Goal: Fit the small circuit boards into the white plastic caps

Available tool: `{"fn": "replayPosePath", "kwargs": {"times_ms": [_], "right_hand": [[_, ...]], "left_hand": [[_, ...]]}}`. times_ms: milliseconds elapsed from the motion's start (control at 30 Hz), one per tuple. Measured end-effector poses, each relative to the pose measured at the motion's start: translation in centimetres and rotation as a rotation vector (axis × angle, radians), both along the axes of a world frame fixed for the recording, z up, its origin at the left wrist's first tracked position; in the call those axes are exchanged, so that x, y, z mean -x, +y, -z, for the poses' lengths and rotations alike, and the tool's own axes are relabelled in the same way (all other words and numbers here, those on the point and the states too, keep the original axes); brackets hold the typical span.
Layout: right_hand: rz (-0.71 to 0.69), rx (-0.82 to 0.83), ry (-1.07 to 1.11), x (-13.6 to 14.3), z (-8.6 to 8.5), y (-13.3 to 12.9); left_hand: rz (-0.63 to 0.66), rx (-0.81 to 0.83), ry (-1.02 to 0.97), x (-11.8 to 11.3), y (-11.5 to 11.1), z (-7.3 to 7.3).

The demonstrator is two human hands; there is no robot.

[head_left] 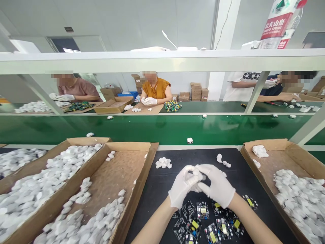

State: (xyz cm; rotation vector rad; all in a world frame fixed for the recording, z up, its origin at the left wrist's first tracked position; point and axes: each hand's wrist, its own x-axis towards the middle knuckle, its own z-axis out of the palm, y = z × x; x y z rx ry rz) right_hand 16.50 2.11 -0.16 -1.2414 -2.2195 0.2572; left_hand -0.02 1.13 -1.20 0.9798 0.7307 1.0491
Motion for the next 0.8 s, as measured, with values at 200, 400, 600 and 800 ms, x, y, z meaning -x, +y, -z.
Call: {"fn": "replayPosePath", "kwargs": {"times_ms": [200, 400, 600, 800], "right_hand": [[0.043, -0.037, 0.002, 0.7, 0.6, -0.8], [0.051, -0.048, 0.088, 0.1, 0.6, -0.3], [0.342, 0.015, 0.002, -1.9, 1.5, 2.1], [0.146, 0.22, 0.274, -0.4, 1.6, 1.3]], "left_hand": [[0.046, 0.072, 0.016, -0.1, 0.1, 0.0], [-0.101, 0.089, 0.098, 0.0, 0.3, 0.1], [-0.32, -0.056, 0.213, 0.3, 0.8, 0.1], [-0.309, -0.486, 0.745, -0.2, 0.0, 0.6]]}}
